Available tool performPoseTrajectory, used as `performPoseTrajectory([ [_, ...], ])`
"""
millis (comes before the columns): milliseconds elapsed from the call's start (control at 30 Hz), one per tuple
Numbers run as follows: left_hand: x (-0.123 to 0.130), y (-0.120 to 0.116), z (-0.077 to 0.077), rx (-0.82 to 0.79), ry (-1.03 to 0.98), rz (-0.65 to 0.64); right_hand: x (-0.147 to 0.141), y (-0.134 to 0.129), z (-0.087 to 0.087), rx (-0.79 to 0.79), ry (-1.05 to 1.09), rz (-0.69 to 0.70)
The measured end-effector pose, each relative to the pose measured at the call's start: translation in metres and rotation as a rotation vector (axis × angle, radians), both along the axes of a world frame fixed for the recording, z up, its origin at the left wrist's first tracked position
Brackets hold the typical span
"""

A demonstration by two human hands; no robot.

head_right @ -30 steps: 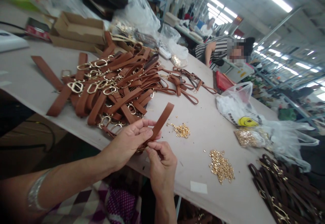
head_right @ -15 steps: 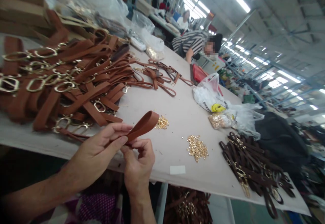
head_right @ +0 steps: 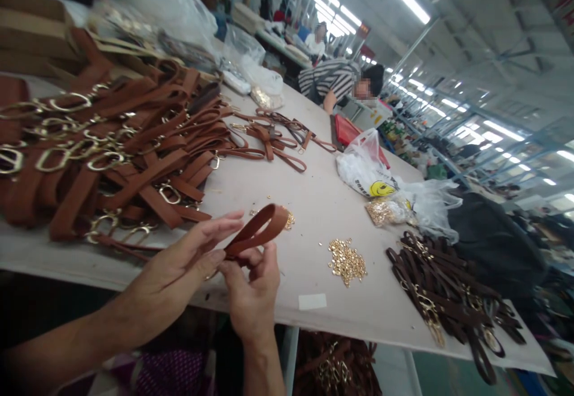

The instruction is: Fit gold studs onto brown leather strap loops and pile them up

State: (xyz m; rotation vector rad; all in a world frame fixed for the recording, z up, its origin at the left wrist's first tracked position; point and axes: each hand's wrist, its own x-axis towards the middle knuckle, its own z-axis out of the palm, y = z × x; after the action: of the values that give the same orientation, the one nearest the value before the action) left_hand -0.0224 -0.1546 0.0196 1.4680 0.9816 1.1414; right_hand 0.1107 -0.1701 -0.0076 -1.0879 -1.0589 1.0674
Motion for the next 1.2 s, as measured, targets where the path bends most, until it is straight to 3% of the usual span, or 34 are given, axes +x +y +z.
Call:
performPoseTrajectory([
  [67, -0.006, 0.003, -0.003, -0.047, 0.036, -0.021, 0.007, 0.0, 0.003, -0.015, -0.027, 0.023],
  [200, -0.014, 0.005, -0.011, -0.108, 0.148, -0.222, 0.02, -0.001, 0.001, -0.05, -0.056, -0.025],
  [400, -0.013, 0.002, -0.016, 0.123, 0.219, -0.088, 0.02, -0.006, 0.002, -0.091, -0.137, -0.051],
  [533, -0.013, -0.003, -0.021, 0.265, 0.256, -0.075, 0.017, -0.01, 0.002, -0.06, -0.141, -0.074],
  [633, -0.015, -0.005, -0.022, 0.279, 0.281, -0.103, 0.017, -0.011, -0.001, -0.013, -0.113, -0.06],
  [733, -0.018, -0.001, -0.013, 0.06, 0.194, -0.194, 0.019, -0.01, 0.001, 0.052, -0.126, 0.005],
  [867, -0.023, 0.008, -0.005, -0.498, -0.135, -0.54, 0.026, -0.008, 0.01, 0.103, -0.233, 0.171],
  [933, -0.024, 0.011, -0.009, -0.708, -0.277, -0.609, 0.036, -0.005, 0.013, 0.048, -0.315, 0.219],
  [1000, -0.024, 0.012, -0.015, -0.815, -0.357, -0.557, 0.056, 0.0, 0.012, -0.026, -0.48, 0.192],
  [1133, -0.024, 0.011, -0.021, -0.829, -0.353, -0.333, 0.121, 0.022, 0.003, -0.054, -1.068, -0.201],
  [1200, -0.023, 0.01, -0.019, -0.815, -0.324, -0.239, 0.151, 0.032, -0.003, -0.04, -1.218, -0.322],
])
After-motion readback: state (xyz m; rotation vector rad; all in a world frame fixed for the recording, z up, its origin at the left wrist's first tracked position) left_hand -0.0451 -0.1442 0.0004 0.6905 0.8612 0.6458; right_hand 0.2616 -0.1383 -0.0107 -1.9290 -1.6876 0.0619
